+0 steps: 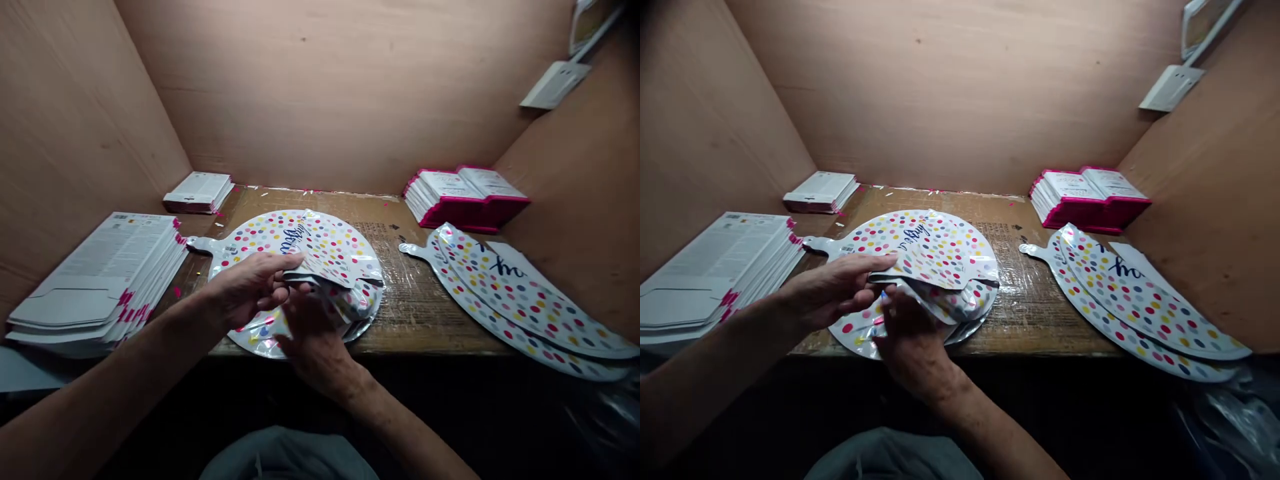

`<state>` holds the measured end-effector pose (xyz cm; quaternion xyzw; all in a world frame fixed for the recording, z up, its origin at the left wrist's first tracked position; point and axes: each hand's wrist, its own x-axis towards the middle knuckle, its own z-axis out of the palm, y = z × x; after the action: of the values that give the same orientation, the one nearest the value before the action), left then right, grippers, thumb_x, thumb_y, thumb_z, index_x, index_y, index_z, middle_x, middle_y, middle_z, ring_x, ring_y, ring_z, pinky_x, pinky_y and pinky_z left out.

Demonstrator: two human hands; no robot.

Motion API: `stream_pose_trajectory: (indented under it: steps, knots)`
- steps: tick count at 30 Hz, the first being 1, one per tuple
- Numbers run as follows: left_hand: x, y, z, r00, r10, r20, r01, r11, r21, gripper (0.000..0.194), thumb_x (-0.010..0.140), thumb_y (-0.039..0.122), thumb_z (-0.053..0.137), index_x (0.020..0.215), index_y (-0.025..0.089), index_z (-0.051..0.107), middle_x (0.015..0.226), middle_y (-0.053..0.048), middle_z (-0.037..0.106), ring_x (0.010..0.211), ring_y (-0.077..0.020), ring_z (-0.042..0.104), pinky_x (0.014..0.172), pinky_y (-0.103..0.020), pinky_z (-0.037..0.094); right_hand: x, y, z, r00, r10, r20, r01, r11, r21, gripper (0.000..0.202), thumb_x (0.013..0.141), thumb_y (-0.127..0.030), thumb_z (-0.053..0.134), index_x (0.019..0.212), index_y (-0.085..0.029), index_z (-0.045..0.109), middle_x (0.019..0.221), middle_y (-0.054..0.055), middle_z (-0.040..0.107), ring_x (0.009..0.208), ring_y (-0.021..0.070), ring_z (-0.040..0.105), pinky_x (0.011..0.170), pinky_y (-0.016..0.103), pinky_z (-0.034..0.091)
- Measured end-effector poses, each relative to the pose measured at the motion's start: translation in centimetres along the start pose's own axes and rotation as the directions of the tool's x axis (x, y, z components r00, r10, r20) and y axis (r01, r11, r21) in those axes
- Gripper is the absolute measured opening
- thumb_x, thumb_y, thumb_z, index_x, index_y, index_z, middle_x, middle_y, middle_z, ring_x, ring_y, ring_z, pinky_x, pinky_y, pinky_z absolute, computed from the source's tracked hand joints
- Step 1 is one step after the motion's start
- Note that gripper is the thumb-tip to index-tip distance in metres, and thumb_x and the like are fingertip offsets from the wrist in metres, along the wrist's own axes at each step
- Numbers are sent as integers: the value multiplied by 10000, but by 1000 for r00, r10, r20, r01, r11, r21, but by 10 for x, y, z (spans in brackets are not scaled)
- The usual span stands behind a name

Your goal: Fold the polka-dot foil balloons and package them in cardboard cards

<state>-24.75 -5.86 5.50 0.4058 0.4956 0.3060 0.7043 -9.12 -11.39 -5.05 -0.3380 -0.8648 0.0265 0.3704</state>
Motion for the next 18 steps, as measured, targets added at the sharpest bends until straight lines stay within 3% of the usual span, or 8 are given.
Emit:
stream_pose_trajectory:
  steps: [2,5,9,12,13,15,16,18]
  knots:
    - [-6,-10,-6,999,-48,19,46,995,92,305,734,398,728,723,129,585,557,-20,620,349,-12,335,305,-108,163,-18,29,3,978,207,-34,-209,976,-65,469,934,-236,447,1397,-162,442,1308,154,586,1210,301,549,1038,496,451]
    - [-10,-40,-23,981,-195,-21,196,964,178,436,666,527,758,679,144,550,512,-3,585,346,-18,359,317,-111,160,-53,70,-13,960,280,-12,-279,952,-124,490,912,-224,455,1401,-209,446,1295,141,586,1192,312,553,1002,501,482]
    - [-4,-64,-41,976,-183,-120,211,933,291,501,631,639,704,670,165,548,509,10,568,359,-42,357,356,-156,196,-86,95,-37,922,384,-35,-375,870,-319,443,932,-262,469,1363,-159,467,1286,188,564,1191,342,544,965,517,496]
    - [4,-60,-47,975,-188,-115,218,745,630,548,631,719,637,585,182,537,462,2,529,382,-97,403,389,-211,239,-87,107,-46,907,370,-201,-421,775,-471,543,940,-332,502,1428,-135,367,1340,215,514,1226,347,525,971,504,497]
    - [9,-56,-49,979,-140,-151,206,624,754,569,638,745,609,555,187,533,470,-9,534,415,-126,446,410,-230,267,-84,112,-49,920,330,-213,-393,764,-512,580,933,-323,520,1448,-129,336,1374,225,482,1262,350,496,994,504,482]
    - [23,-48,-51,970,96,-225,173,381,908,583,686,764,547,564,194,563,546,-34,588,532,-187,542,486,-269,351,-76,123,-54,971,206,-119,-237,785,-573,607,923,-236,525,1474,-122,296,1453,243,397,1352,353,402,1061,521,420]
    - [33,-45,-51,945,255,-206,125,301,945,558,728,738,527,626,195,603,631,-43,637,617,-210,585,553,-293,404,-71,128,-56,990,134,-37,-130,804,-580,594,922,-170,501,1478,-126,295,1472,244,377,1381,345,366,1084,527,391]
    - [62,-43,-50,862,507,-27,-81,190,978,445,827,608,496,844,195,661,879,-66,703,843,-241,631,748,-349,473,-60,137,-60,990,10,142,69,841,-537,559,919,-67,435,1465,-142,338,1474,229,393,1401,316,347,1104,520,365]
